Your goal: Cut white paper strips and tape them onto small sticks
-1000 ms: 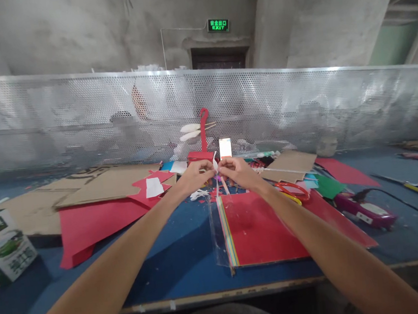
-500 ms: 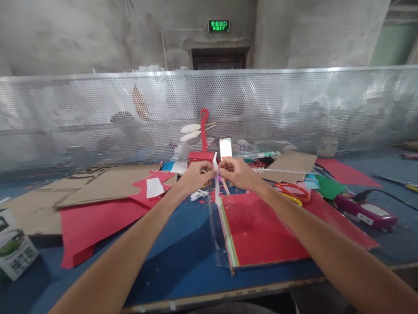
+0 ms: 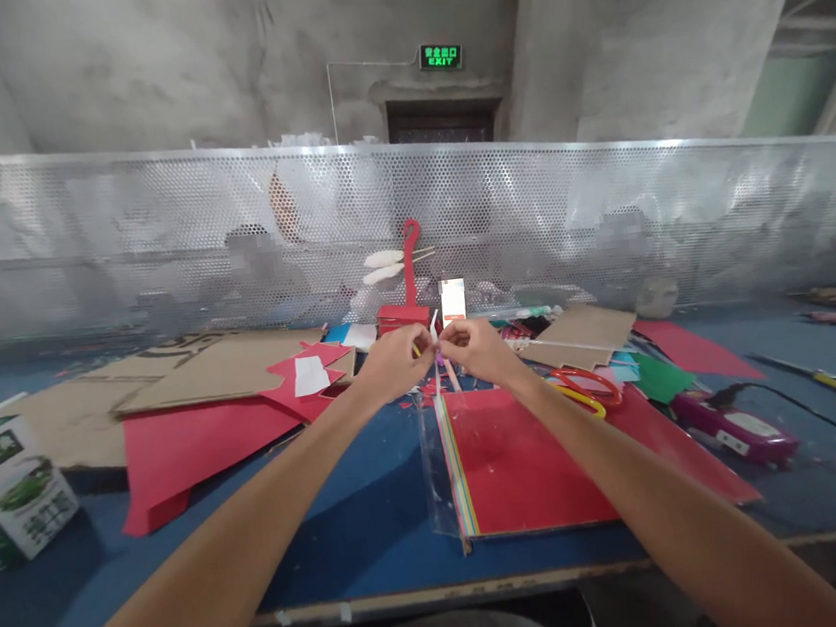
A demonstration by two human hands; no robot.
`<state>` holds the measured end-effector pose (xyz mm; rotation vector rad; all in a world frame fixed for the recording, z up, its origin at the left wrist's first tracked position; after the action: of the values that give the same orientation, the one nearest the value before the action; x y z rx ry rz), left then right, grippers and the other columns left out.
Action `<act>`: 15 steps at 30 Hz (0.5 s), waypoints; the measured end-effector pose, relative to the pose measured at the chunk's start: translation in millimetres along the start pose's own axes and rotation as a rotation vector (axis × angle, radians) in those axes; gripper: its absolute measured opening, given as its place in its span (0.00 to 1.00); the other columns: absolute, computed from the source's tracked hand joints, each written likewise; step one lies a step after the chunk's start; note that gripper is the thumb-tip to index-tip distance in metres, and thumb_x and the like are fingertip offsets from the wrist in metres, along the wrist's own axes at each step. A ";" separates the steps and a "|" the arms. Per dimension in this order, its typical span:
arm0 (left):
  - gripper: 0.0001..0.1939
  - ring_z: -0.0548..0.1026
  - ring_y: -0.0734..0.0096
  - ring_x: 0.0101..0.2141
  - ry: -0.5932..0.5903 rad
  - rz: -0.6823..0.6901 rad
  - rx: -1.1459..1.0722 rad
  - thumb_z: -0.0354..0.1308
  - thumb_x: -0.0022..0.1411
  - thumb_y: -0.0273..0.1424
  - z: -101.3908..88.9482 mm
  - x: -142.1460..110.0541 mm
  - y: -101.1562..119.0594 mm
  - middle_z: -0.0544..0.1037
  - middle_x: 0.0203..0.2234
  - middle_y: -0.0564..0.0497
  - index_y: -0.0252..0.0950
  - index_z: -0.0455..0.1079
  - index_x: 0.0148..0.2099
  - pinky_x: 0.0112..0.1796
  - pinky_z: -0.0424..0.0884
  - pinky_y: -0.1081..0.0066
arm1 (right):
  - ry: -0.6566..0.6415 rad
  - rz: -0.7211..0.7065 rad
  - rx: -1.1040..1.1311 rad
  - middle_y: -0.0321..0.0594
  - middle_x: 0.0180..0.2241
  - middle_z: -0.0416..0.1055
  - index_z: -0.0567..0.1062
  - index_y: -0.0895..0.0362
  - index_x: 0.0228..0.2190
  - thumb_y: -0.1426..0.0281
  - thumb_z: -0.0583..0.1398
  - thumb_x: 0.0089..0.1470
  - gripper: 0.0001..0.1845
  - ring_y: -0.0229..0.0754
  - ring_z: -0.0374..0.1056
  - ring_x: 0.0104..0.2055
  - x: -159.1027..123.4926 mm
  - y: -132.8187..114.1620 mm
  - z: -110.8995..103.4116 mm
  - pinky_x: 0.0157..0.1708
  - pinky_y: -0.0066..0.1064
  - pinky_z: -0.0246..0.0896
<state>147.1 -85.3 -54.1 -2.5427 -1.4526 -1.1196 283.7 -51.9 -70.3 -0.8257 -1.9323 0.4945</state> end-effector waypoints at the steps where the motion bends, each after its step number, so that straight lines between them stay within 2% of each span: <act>1: 0.09 0.74 0.69 0.29 -0.006 -0.009 -0.015 0.53 0.60 0.35 1.4 1.2 -2.3 0.77 0.28 0.50 0.35 0.71 0.36 0.29 0.64 0.73 | -0.001 0.003 0.008 0.39 0.24 0.72 0.74 0.61 0.27 0.66 0.59 0.48 0.10 0.38 0.67 0.27 0.2 0.3 0.4 0.26 0.26 0.60; 7: 0.09 0.74 0.71 0.27 -0.038 -0.037 -0.159 0.53 0.59 0.34 7.7 7.3 -14.7 0.77 0.27 0.50 0.34 0.71 0.35 0.26 0.64 0.75 | -0.014 0.018 0.059 0.38 0.24 0.71 0.73 0.60 0.27 0.67 0.58 0.49 0.09 0.37 0.67 0.26 -1.1 -3.7 0.0 0.26 0.26 0.60; 15: 0.08 0.73 0.74 0.23 -0.083 -0.029 -0.322 0.53 0.59 0.33 8.7 8.0 -13.8 0.74 0.23 0.53 0.33 0.69 0.33 0.26 0.66 0.75 | -0.046 0.026 0.096 0.36 0.23 0.69 0.71 0.59 0.29 0.65 0.57 0.52 0.10 0.34 0.62 0.22 -2.0 -4.2 2.5 0.22 0.25 0.57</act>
<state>144.2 -68.5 -60.4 -2.8174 -1.4342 -1.3690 280.8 -56.2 -70.0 -0.7849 -1.9262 0.6215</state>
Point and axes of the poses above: each hand's wrist, its own x-axis towards the middle knuckle, its own z-axis out of the palm, y = z × x, the point moved 6 cm from there along x, towards the middle knuckle
